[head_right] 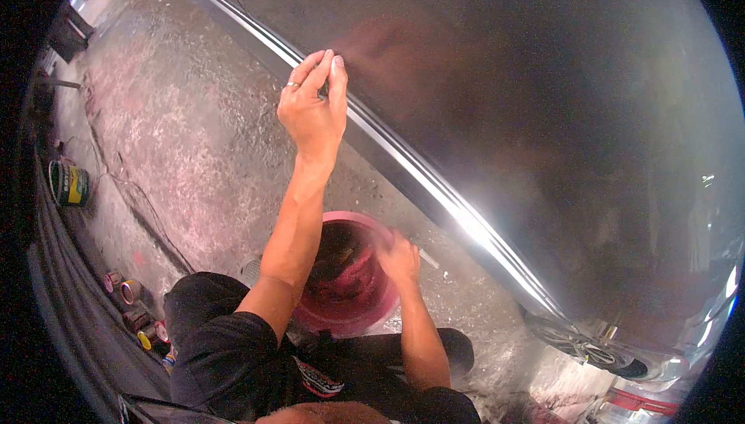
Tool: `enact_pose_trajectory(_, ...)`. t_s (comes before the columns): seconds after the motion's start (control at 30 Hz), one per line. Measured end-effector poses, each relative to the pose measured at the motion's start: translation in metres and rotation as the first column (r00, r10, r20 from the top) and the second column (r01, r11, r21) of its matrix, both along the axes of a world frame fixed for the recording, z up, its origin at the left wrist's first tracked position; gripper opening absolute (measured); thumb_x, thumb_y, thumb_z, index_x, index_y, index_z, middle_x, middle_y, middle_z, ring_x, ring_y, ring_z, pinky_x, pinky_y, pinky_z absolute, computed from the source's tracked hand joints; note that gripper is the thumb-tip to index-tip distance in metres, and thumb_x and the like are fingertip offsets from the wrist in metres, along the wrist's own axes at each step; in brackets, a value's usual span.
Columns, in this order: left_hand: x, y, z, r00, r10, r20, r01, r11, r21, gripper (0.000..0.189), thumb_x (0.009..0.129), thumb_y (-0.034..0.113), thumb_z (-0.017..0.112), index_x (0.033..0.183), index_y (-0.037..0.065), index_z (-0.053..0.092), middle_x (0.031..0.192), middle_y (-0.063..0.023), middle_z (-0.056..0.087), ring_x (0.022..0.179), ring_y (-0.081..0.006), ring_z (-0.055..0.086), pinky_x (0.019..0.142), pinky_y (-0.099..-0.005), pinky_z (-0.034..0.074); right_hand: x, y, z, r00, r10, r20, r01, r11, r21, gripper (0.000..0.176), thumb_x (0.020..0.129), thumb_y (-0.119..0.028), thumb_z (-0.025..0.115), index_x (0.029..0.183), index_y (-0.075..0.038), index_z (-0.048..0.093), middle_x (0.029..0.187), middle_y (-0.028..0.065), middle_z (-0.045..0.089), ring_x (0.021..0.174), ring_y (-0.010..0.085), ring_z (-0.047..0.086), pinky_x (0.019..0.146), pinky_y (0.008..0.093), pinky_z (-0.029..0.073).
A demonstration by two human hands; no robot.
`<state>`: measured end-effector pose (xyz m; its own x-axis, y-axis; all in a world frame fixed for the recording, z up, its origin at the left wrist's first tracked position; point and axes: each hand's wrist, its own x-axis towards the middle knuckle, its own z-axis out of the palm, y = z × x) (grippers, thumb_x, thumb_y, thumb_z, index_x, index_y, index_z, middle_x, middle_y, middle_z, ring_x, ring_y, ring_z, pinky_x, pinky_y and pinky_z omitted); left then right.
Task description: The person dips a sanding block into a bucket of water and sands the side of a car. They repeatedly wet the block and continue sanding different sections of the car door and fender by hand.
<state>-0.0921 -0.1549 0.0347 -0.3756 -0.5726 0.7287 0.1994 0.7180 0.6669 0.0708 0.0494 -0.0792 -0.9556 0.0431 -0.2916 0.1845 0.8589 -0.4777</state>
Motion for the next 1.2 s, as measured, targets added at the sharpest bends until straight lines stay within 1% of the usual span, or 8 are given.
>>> enact_pose_trajectory(0.53, 0.003, 0.002, 0.000, 0.998, -0.060, 0.007, 0.059, 0.993, 0.103, 0.020, 0.081, 0.022, 0.074, 0.096, 0.009, 0.074, 0.100, -0.0052, 0.069, 0.082, -0.0237, 0.067, 0.075, -0.0353, 0.050, 0.000, 0.005, -0.015, 1.000, -0.009, -0.005, 0.009, 1.000, 0.029, 0.046, 0.087, -0.051, 0.059, 0.099, -0.008, 0.066, 0.092, 0.0258, 0.066, 0.092, 0.0471, 0.061, 0.077, 0.0506, 0.049)
enact_pose_trajectory(0.63, 0.008, 0.003, 0.003, 0.977, -0.197, -0.083, 0.211, 0.947, 0.241, 0.023, 0.080, 0.014, 0.076, 0.100, 0.004, 0.073, 0.105, -0.0104, 0.069, 0.094, -0.0212, 0.067, 0.080, -0.0322, 0.052, -0.001, 0.006, -0.014, 1.000, -0.013, 0.013, 0.013, 0.999, 0.036, 0.047, 0.086, -0.052, 0.059, 0.098, -0.007, 0.066, 0.092, 0.0257, 0.066, 0.092, 0.0467, 0.062, 0.077, 0.0504, 0.049)
enact_pose_trajectory(0.73, 0.014, 0.002, -0.013, 0.920, -0.279, -0.276, 0.392, 0.682, 0.617, 0.042, 0.087, 0.011, 0.068, 0.126, -0.001, 0.056, 0.123, -0.0126, 0.061, 0.109, -0.0201, 0.058, 0.092, -0.0323, 0.046, 0.001, 0.006, -0.010, 0.996, 0.054, -0.070, -0.054, 0.999, -0.001, 0.047, 0.085, -0.052, 0.061, 0.098, -0.007, 0.067, 0.091, 0.0254, 0.066, 0.091, 0.0460, 0.062, 0.077, 0.0495, 0.049)
enact_pose_trajectory(0.8, 0.022, -0.003, -0.006, 0.929, -0.097, -0.356, 0.327, 0.663, 0.673, 0.054, 0.094, 0.010, 0.056, 0.141, -0.005, 0.035, 0.135, -0.0169, 0.052, 0.117, -0.0243, 0.054, 0.098, -0.0344, 0.044, 0.002, 0.005, -0.008, 0.997, 0.028, -0.065, -0.029, 1.000, -0.007, 0.047, 0.085, -0.051, 0.061, 0.098, -0.007, 0.067, 0.091, 0.0251, 0.066, 0.091, 0.0455, 0.062, 0.077, 0.0491, 0.050)
enact_pose_trajectory(0.93, 0.010, -0.002, 0.025, 0.935, 0.060, -0.349, 0.167, 0.794, 0.584, 0.057, 0.099, 0.010, 0.044, 0.147, -0.008, 0.018, 0.150, -0.0222, 0.032, 0.136, -0.0289, 0.037, 0.110, -0.0392, 0.031, 0.004, 0.003, 0.000, 1.000, 0.010, -0.023, -0.011, 1.000, -0.025, 0.047, 0.085, -0.051, 0.062, 0.100, -0.006, 0.067, 0.089, 0.0243, 0.067, 0.089, 0.0444, 0.063, 0.077, 0.0485, 0.050)
enact_pose_trajectory(1.0, -0.016, 0.015, 0.025, 0.954, -0.232, -0.190, 0.284, 0.903, 0.322, 0.062, 0.100, 0.018, 0.041, 0.148, -0.009, 0.011, 0.155, -0.0264, 0.014, 0.146, -0.0337, 0.014, 0.117, -0.0446, 0.015, 0.003, 0.004, 0.001, 1.000, 0.016, 0.003, -0.016, 1.000, -0.006, 0.048, 0.085, -0.051, 0.062, 0.100, -0.006, 0.067, 0.089, 0.0245, 0.067, 0.088, 0.0444, 0.064, 0.077, 0.0488, 0.050)
enact_pose_trajectory(1.07, -0.027, 0.042, 0.030, 0.965, -0.263, 0.002, 0.263, 0.965, 0.013, 0.067, 0.099, 0.021, 0.042, 0.149, -0.008, 0.008, 0.155, -0.0291, 0.007, 0.146, -0.0404, 0.004, 0.117, -0.0498, 0.005, 0.002, 0.004, 0.002, 0.999, 0.025, 0.027, -0.025, 1.000, 0.014, 0.049, 0.085, -0.051, 0.062, 0.100, -0.005, 0.067, 0.088, 0.0247, 0.067, 0.088, 0.0444, 0.064, 0.077, 0.0490, 0.050)
enact_pose_trajectory(1.2, -0.009, 0.025, 0.035, 0.871, -0.483, -0.086, 0.490, 0.865, 0.110, 0.067, 0.098, 0.023, 0.042, 0.150, -0.005, 0.009, 0.155, -0.0306, 0.005, 0.144, -0.0457, 0.005, 0.115, -0.0565, 0.006, 0.002, 0.011, -0.013, 0.999, 0.035, 0.019, -0.036, 0.999, 0.033, 0.051, 0.086, -0.050, 0.061, 0.105, -0.004, 0.065, 0.089, 0.0255, 0.067, 0.088, 0.0448, 0.064, 0.077, 0.0506, 0.050)
